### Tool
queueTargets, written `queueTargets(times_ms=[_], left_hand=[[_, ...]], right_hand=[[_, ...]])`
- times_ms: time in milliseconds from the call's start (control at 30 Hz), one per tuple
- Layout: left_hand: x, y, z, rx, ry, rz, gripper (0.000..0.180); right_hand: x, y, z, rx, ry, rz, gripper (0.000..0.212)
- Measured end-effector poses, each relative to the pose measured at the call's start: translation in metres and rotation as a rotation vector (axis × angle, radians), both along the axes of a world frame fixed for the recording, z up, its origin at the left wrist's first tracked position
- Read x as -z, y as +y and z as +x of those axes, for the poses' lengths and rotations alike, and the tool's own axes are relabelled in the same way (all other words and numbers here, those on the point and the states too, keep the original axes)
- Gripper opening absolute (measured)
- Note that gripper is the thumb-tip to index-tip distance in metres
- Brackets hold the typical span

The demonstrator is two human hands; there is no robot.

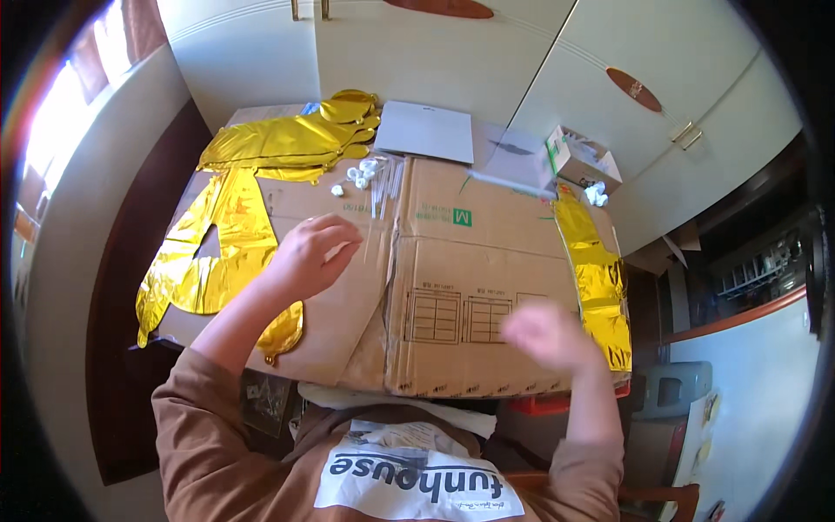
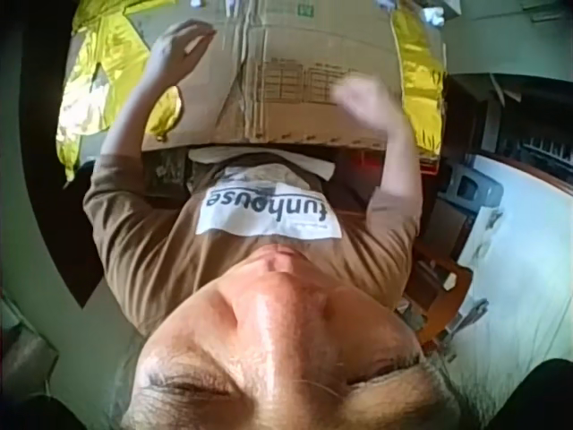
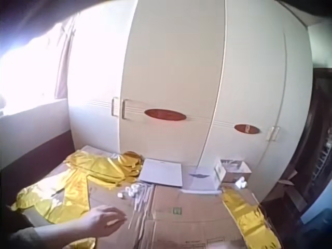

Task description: Unfolding and inspecting gold foil balloons on a workspace.

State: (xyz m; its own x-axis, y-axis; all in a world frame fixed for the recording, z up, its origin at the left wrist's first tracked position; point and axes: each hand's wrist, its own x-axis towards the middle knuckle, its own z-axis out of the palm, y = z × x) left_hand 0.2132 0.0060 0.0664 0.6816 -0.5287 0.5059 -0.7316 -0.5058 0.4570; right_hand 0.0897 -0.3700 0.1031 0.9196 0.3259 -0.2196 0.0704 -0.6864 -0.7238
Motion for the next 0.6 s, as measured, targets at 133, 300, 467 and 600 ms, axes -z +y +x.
queueTargets(times_ms=[133, 300, 467, 600], left_hand=[[-0.005, -0.025, 0.016, 0.095, -0.021, 0.115, 0.012], [-0.016, 0.037, -0.041, -0.073, 0.073, 0.237, 0.025], [0.022, 0.099, -0.083, -0.484, 0.180, 0.258, 0.030], [0.056, 0.112, -0.084, -0.507, 0.172, 0.145, 0.018]], right_hand=[[0.042, -0.004, 0.198, 0.192, -0.598, 0.027, 0.019], [0.071, 0.035, 0.268, 0.271, -0.686, -0.176, 0.016], [0.059, 0.122, 0.213, 0.076, -0.582, -0.013, 0.014], [0.047, 0.203, 0.165, -0.121, -0.505, 0.169, 0.011]])
